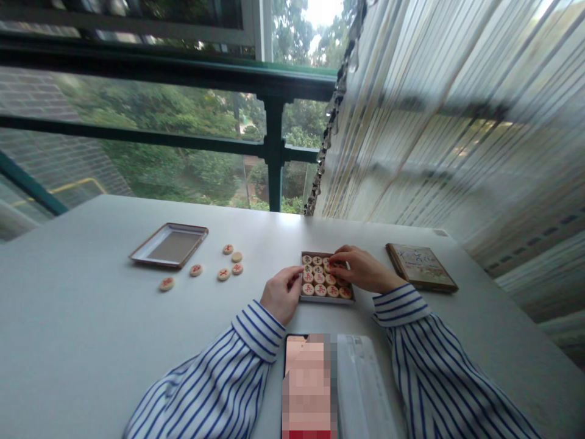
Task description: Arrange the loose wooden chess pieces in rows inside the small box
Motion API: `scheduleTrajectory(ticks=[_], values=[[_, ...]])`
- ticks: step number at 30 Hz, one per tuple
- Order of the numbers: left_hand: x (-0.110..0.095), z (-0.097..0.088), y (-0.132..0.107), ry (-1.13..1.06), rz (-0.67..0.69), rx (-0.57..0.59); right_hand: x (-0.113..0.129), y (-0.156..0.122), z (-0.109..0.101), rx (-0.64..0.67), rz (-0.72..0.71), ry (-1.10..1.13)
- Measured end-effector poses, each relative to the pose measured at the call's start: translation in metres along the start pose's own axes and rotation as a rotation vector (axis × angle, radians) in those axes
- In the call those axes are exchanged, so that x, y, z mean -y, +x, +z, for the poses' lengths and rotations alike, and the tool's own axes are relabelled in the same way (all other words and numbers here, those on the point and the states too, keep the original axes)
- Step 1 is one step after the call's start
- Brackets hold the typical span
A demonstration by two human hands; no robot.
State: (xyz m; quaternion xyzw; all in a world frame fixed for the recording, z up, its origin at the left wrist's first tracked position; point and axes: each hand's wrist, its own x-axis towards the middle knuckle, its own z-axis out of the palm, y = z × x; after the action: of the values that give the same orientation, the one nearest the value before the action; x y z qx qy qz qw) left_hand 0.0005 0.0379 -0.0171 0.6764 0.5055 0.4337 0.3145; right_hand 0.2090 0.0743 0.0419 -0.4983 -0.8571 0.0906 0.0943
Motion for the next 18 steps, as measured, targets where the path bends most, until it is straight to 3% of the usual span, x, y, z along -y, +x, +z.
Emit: scheduleTrajectory(ticks=[18], values=[[-0.0009,0.0003,0.0002,0.002,0.017,-0.01,0.0023,-0.0001,-0.0006,0.01,0.011,-0.019]])
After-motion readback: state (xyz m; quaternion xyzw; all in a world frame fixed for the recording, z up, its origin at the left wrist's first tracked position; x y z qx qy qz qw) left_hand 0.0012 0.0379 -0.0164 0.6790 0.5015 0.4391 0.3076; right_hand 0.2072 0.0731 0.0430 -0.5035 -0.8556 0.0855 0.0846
